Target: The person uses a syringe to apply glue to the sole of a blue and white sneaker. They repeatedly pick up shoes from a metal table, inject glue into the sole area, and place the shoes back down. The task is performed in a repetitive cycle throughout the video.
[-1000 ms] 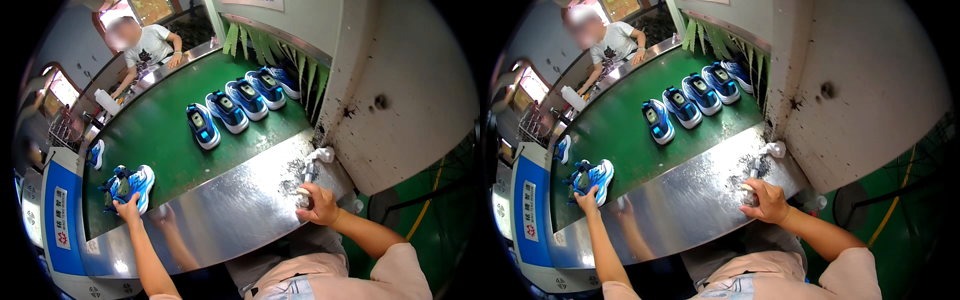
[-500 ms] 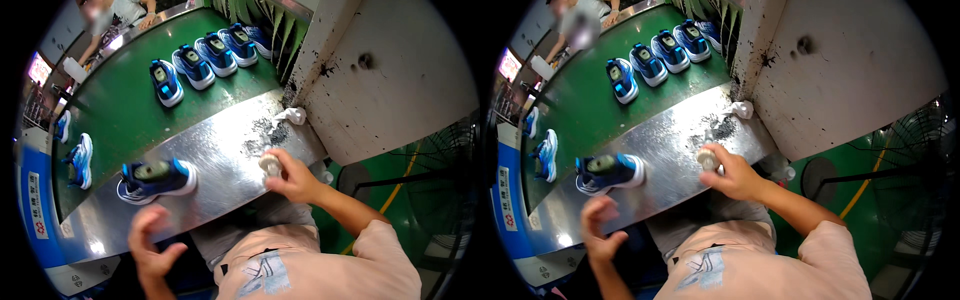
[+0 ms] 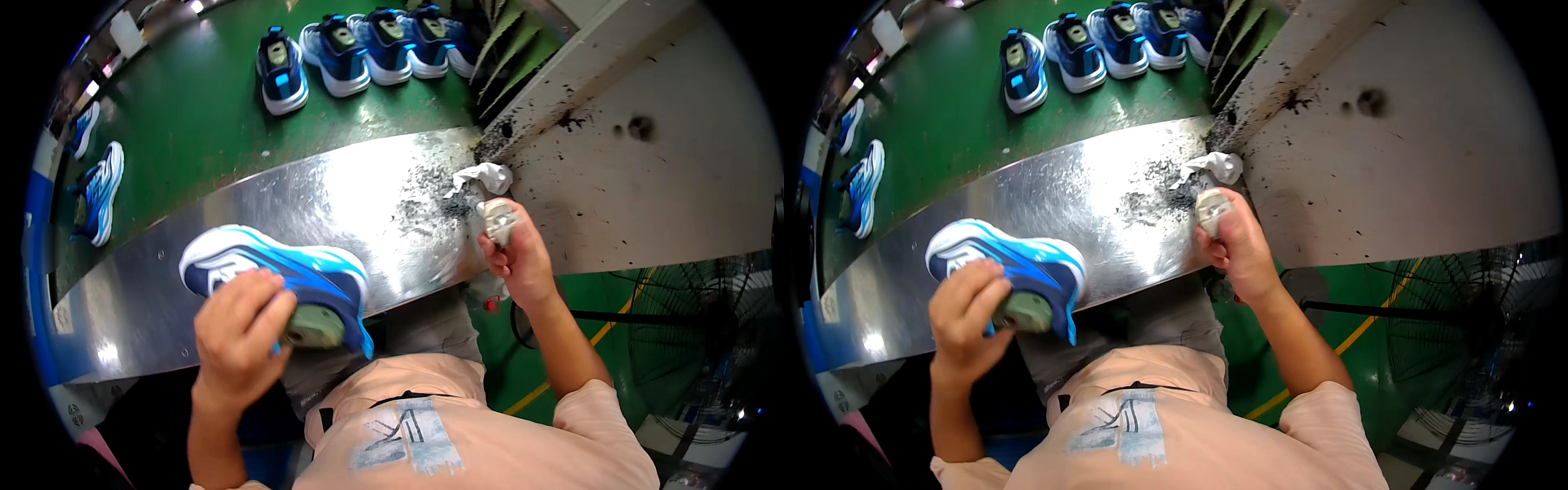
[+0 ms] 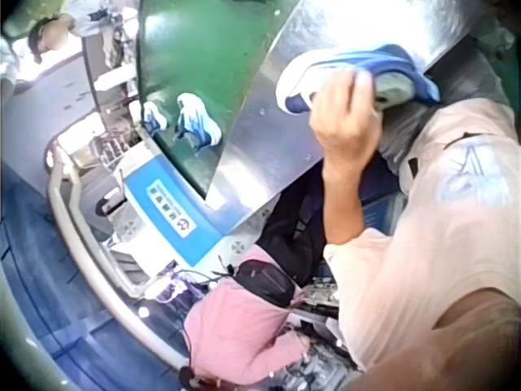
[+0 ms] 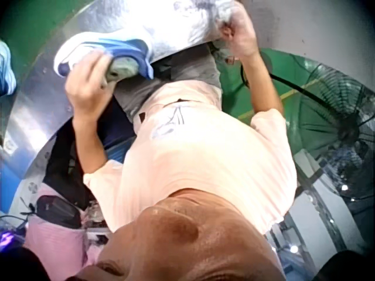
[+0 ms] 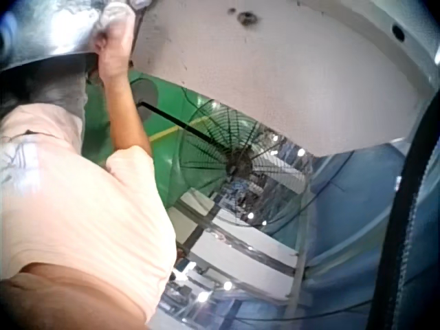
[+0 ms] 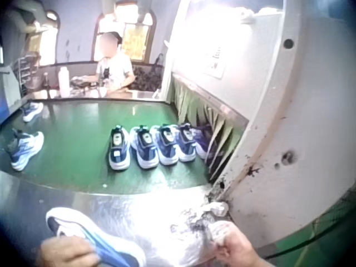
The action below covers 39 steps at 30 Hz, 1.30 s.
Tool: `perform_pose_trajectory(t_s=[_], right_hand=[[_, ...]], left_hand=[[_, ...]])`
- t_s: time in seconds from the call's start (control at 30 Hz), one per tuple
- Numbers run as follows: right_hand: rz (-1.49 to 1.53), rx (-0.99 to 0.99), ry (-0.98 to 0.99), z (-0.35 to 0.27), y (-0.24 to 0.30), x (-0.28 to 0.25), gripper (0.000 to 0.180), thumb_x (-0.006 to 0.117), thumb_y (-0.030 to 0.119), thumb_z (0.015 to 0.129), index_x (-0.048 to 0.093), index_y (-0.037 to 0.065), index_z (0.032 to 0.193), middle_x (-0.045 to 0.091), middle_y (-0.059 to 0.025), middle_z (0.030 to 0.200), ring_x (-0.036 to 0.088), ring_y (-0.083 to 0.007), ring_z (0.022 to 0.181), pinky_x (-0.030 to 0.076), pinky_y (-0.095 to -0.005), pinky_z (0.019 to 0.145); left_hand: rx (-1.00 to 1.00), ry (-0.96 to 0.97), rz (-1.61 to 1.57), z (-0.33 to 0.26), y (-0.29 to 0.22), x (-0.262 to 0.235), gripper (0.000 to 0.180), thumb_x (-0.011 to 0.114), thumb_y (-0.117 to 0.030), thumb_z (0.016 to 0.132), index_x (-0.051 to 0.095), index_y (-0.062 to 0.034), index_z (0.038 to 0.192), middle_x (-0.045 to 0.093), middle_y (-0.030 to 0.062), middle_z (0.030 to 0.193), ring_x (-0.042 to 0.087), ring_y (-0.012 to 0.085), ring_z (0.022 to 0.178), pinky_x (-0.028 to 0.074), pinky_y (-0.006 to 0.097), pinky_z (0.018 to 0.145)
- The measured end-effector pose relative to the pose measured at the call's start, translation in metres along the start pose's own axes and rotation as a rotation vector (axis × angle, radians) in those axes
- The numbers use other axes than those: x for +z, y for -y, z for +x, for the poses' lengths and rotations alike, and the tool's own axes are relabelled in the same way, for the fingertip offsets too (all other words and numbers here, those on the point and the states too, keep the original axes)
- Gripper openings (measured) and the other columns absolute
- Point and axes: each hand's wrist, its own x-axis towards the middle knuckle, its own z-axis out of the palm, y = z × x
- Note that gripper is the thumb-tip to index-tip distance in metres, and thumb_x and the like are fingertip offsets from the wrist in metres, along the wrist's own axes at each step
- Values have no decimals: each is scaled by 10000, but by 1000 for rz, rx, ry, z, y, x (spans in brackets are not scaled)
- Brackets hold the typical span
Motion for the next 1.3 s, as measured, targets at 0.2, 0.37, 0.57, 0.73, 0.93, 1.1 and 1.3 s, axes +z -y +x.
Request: perform_pose_trajectory(t_s=[0.2,0.37,0.57,0.73,0.93,1.1,1.3], right_hand=[[-552,-220,8,-6,-17,7,459,558,251,920,399,21,1284,568,-34,970,540,-94,800,465,-244,709],[-830,-276,8,-3,0,22,466,579,290,884,422,78,1268,556,-107,791,560,-204,690,459,-312,660],[-1142,-902,-210,35,-31,9,586,653,384,822,426,18,1219,568,-156,948,587,-323,844,497,-380,690],[-1224,-819,-82,6,-67,-1,651,623,416,838,393,-22,1261,548,-151,887,591,-305,769,507,-358,624],[-1110,-935,-106,29,-53,14,627,640,414,832,406,5,1247,541,-139,877,593,-283,764,496,-346,618],[-968,-892,-97,39,-57,7,622,582,433,873,366,4,1268,537,-171,920,585,-323,769,493,-377,640],[-909,-746,1,36,-64,1,618,586,429,873,350,16,1269,546,-190,963,594,-376,798,498,-411,679]], left_hand=[[-26,-53,4,-30,-18,11,507,635,19,545,589,6,1050,619,169,1057,598,371,1016,478,479,925],[-71,-61,-82,-6,-4,10,703,771,-16,464,567,-5,1136,599,201,1106,555,414,1040,419,454,959],[-102,145,-33,48,-7,-4,825,847,-144,581,464,-6,1300,498,226,1271,473,389,1176,371,440,1008],[51,-14,-9,35,-25,-19,651,799,-161,682,508,15,1237,535,215,1229,513,393,1127,388,444,981],[-76,473,-35,-102,-54,10,103,744,-126,715,673,-57,745,643,163,719,617,306,672,487,419,618],[-403,744,-370,-89,-71,67,125,755,-123,687,678,-56,760,648,158,737,622,299,683,491,408,628],[-590,772,-533,-71,-65,96,164,769,-119,654,685,-55,780,653,151,758,628,290,696,496,394,639]])
